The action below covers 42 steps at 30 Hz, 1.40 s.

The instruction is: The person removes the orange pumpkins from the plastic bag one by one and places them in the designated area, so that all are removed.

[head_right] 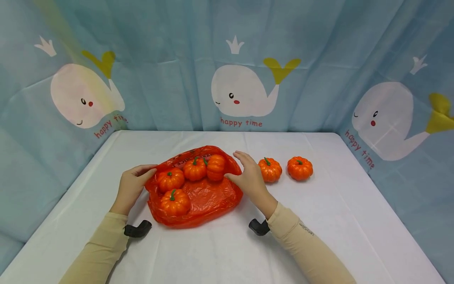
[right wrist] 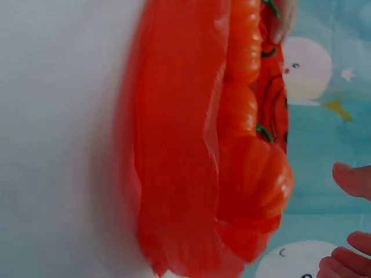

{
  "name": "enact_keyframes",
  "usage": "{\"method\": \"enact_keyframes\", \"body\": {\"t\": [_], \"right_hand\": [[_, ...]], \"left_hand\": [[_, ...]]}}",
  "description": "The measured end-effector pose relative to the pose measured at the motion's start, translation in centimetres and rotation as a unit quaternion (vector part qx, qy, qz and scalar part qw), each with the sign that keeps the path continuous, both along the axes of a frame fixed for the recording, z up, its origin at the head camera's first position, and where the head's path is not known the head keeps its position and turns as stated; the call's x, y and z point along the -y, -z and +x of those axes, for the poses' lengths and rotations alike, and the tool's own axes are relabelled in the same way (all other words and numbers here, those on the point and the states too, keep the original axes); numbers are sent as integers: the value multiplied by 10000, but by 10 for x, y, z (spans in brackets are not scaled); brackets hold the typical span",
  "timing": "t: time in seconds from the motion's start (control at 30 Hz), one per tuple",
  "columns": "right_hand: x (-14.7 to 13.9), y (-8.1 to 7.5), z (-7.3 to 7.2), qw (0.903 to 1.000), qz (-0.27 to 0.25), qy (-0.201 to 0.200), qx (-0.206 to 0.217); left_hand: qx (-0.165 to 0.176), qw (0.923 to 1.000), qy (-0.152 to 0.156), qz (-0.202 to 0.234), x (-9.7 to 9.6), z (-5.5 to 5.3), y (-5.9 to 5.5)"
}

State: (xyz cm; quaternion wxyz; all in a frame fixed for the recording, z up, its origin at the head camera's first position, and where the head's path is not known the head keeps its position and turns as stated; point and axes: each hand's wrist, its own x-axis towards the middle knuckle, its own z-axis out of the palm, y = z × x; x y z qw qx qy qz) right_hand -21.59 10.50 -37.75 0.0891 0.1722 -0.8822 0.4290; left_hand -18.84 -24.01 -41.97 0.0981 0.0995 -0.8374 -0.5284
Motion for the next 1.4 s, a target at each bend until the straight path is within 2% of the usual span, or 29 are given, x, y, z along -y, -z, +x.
{"method": "enact_keyframes", "body": {"t": [0.2,0.47,0.63,1.03,1.4], "right_hand": [[20,2,-6,9990,418,-127,89],[38,10,-17,9965,667,-243,433],[46,11,-19,9947,829,-237,564],[55,16,-20,9927,1076,-270,465],[51,17,-17,9931,1124,-109,326]], "left_hand": [[-38,10000,-25,9,-1,-1,1],[-26,10000,-3,-55,-1,-1,2],[-30,10000,-4,-41,-1,-1,1],[10,10000,-7,8,-2,0,0],[40,9999,25,-97,-2,0,-1]]}}
